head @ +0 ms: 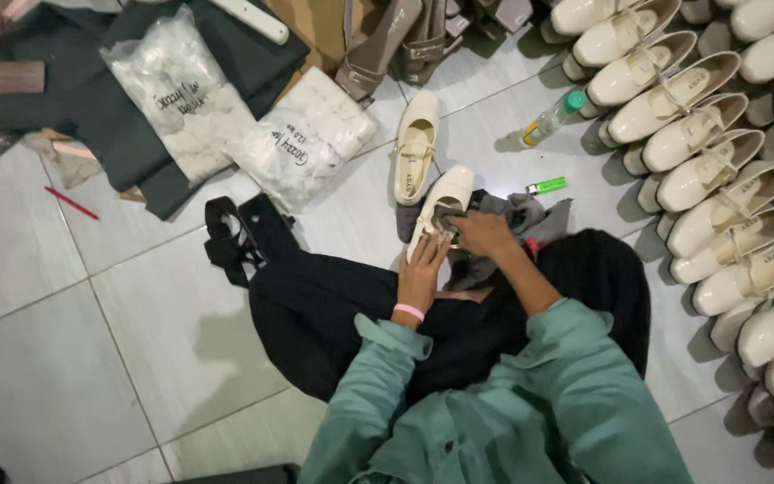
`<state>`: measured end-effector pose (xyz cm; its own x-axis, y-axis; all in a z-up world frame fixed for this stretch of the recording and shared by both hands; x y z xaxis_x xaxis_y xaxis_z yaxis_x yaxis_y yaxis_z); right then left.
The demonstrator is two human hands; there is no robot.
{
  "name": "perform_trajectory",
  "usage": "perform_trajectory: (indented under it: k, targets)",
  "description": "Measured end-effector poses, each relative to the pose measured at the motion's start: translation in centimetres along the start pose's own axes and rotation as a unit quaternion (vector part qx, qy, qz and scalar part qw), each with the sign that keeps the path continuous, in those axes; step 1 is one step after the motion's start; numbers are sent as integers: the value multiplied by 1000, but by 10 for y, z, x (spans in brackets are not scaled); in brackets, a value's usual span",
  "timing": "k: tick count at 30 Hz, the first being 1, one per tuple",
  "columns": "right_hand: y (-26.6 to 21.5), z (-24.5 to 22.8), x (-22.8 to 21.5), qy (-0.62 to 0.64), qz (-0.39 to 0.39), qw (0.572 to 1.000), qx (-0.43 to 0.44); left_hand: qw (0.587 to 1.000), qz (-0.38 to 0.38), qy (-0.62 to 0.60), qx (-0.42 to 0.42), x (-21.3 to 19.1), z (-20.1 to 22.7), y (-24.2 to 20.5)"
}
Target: The person sits on the floor and wipes a white shoe with a gray cloth. They briefly use a lighter to inspect the sole, then continue wiping the shoe's exterior and interior before placing it back with other shoes.
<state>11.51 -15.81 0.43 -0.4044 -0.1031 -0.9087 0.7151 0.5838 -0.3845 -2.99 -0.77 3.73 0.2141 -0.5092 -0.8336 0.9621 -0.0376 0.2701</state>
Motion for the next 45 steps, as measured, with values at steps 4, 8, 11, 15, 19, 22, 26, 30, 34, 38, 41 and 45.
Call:
perform_trajectory:
  k: [4,8,11,15,19,22,26,30,34,38,41,45]
  targets:
    - [10,-4,-9,0,19,1000,-18,993,-21,-65,-93,-7,10,-3]
    - [9,-8,-17,-67,-21,994,-80,982,-54,-57,-170,2,14,-8]
    - [7,-4,-22,-35,-14,999,-23,986,-48,-39,-153,12,9,-9]
    - [6,-12,-19,-52,10,993,-109,992,-52,-23,-117,21,2,-15]
    - [22,-6,-25,-45,29,997,-52,994,-17,-11,-104,24,0,-9]
    - [6,-11,-18,-27,27,997,-69,991,-40,-26,-126,22,5,-21]
    - [2,-7,-30,-45,10,999,-23,989,-33,-24,-146,24,1,-8]
    - [-7,-16,-28,-39,-36,996,-75,992,-31,0,-120,21,6,-15]
    - [-8,-8,-33,-34,-52,997,-54,993,-4,-39,-115,6,11,-3]
    - [-24,2,-34,34,-40,993,-104,982,73,-112,-136,-13,14,-1]
    - [-20,13,-42,37,29,999,-18,982,36,-105,-151,-12,14,6]
    - [-5,-1,-33,-21,2,999,-26,986,14,-78,-144,-6,16,0]
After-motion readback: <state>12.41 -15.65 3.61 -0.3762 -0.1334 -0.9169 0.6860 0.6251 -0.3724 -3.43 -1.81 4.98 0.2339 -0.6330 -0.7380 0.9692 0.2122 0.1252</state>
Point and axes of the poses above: each hand's wrist, its own y-axis towards the middle knuckle, its own x-axis out of the palm, z = x × y, the point moved 1 cm from there along y, towards the middle knuckle, and after that the axes turned 4 degrees about -y, right-handed, at the moved point
